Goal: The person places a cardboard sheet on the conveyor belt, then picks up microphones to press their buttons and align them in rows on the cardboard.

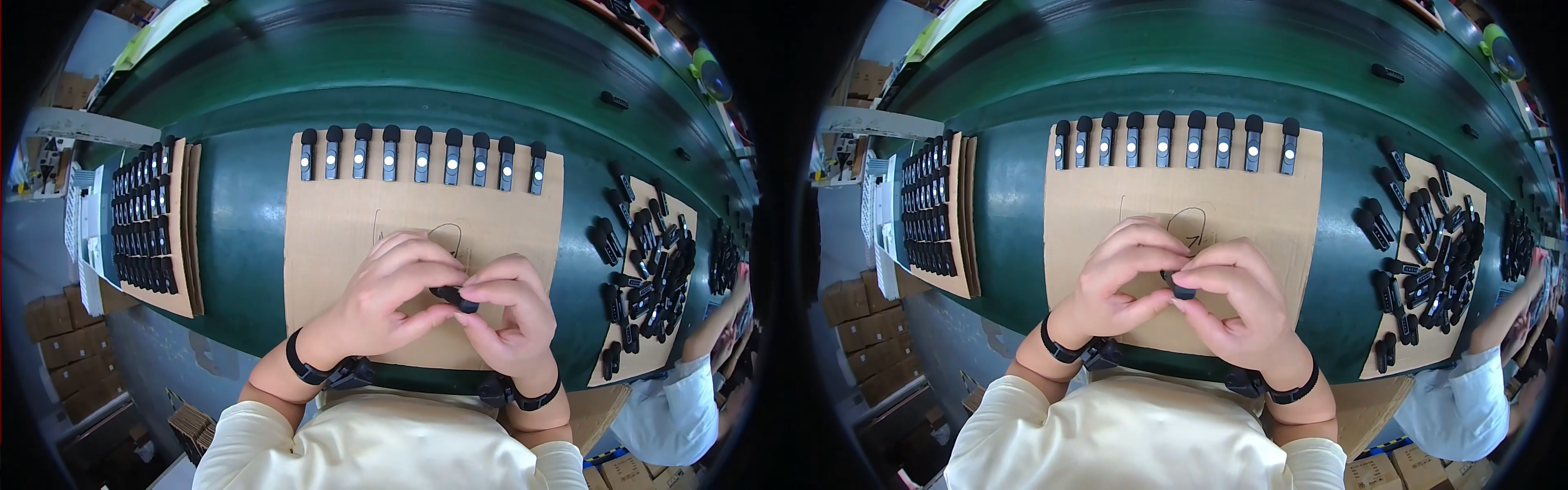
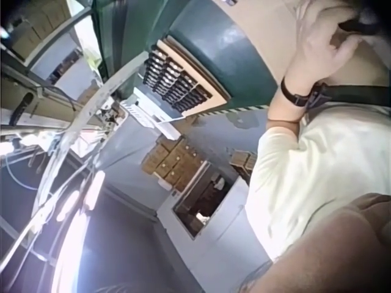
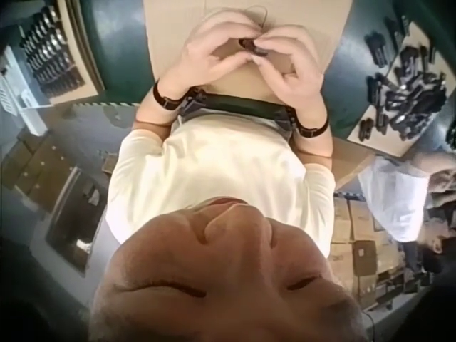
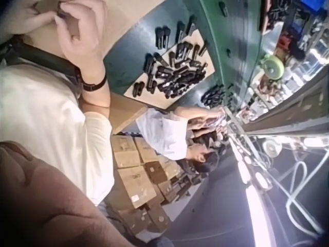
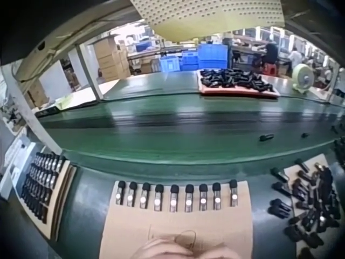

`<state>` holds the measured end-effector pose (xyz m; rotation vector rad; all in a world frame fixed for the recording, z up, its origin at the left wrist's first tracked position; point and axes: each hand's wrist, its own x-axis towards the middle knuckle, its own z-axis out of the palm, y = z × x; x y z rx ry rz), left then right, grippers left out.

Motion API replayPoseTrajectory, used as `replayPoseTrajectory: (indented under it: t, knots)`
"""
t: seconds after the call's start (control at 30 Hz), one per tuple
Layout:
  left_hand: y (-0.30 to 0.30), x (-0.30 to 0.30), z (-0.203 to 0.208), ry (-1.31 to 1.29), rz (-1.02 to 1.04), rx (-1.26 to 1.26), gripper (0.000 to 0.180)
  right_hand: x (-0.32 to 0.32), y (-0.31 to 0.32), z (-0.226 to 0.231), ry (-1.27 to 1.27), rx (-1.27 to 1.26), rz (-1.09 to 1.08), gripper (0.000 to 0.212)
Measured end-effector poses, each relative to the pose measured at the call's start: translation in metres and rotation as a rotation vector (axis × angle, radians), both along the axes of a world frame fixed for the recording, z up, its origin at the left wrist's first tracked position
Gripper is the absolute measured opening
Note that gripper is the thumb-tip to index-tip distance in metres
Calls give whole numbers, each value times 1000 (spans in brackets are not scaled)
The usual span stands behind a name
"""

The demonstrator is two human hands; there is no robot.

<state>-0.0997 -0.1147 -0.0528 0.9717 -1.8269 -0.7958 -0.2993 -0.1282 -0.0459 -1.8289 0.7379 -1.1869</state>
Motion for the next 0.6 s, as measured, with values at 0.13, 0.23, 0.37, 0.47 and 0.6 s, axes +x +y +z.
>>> replayPoseTrajectory:
  t: [0.13,0.23,0.37,0.47,0.6]
  knots:
    - [1,1,-1,-33,29,-24,32,-2,2,-4,71,2,34,31]
    - [3,0,-2,-66,57,-30,32,-3,2,-8,8,131,91,29]
    - [4,-2,-3,-116,84,-55,33,-5,3,-11,-154,407,187,25]
    - [4,-2,-5,-156,81,-92,35,-7,5,-10,-191,557,183,22]
    - [2,-2,-6,-153,84,-89,34,-9,1,0,-256,718,234,15]
